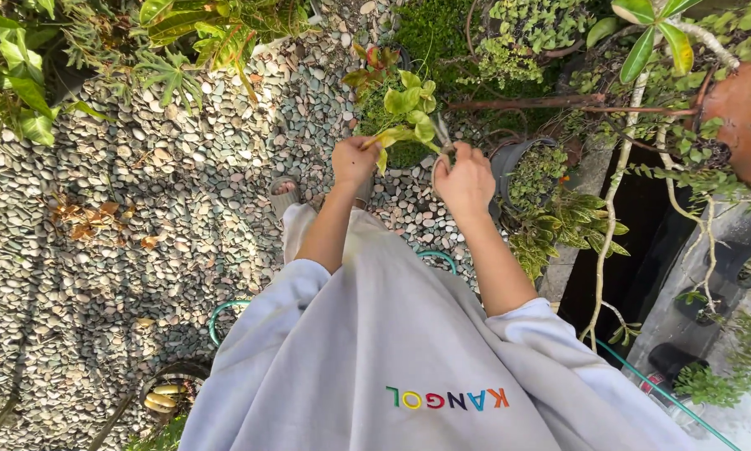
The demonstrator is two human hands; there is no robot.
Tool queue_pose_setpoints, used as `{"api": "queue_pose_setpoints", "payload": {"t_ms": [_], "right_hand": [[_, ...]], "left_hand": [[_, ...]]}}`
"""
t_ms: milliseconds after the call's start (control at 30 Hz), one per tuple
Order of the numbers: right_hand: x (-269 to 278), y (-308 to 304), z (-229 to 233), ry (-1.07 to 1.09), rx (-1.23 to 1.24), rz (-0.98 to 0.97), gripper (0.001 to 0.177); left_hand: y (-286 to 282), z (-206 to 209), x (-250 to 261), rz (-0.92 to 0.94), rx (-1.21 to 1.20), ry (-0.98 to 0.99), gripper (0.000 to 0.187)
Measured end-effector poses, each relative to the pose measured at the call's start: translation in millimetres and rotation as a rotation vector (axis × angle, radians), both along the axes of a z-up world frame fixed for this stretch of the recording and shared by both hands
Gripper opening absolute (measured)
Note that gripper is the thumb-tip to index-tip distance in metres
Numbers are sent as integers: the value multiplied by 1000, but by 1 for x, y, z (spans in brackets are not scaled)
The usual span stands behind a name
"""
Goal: The recorder is pruning and maintaining various plants in an outdoor garden using a small knife.
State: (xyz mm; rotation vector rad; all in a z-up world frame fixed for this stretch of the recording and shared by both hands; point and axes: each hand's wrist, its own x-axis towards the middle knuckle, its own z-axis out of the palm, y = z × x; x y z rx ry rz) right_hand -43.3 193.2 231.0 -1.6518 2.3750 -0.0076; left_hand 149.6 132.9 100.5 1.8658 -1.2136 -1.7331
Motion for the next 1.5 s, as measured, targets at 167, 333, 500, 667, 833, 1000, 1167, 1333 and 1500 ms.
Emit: {"api": "queue_pose_setpoints", "payload": {"t_ms": [167, 333, 500, 667, 833, 1000, 1167, 1333, 1500], "right_hand": [[16, 41, -12, -895, 48, -333, 38], [61, 76, -73, -1341, 366, -649, 43], [85, 49, -120, -1555, 152, -741, 47], [96, 47, -130, -1596, 99, -748, 45], [106, 72, -113, -1692, 245, -853, 48], [102, 70, -114, -961, 231, -968, 47], [96, 51, -114, -1472, 90, -870, 46], [95, 29, -120, -1453, 12, -919, 42], [86, 10, -122, -1433, 55, -984, 42]], "left_hand": [[-1, -39, 8, 187, 60, 108, 25], [-6, -60, 23, 179, -7, 152, 25], [-11, -50, 39, 96, -13, 64, 25], [-19, -51, 44, 58, 9, 1, 23], [-22, -61, 53, 4, 23, -43, 23], [-24, -72, 58, -87, -30, -100, 25], [-19, -65, 62, -88, -25, -70, 25], [-16, -77, 65, -104, -55, -85, 25], [-17, -63, 66, -87, 44, -26, 22]]}}
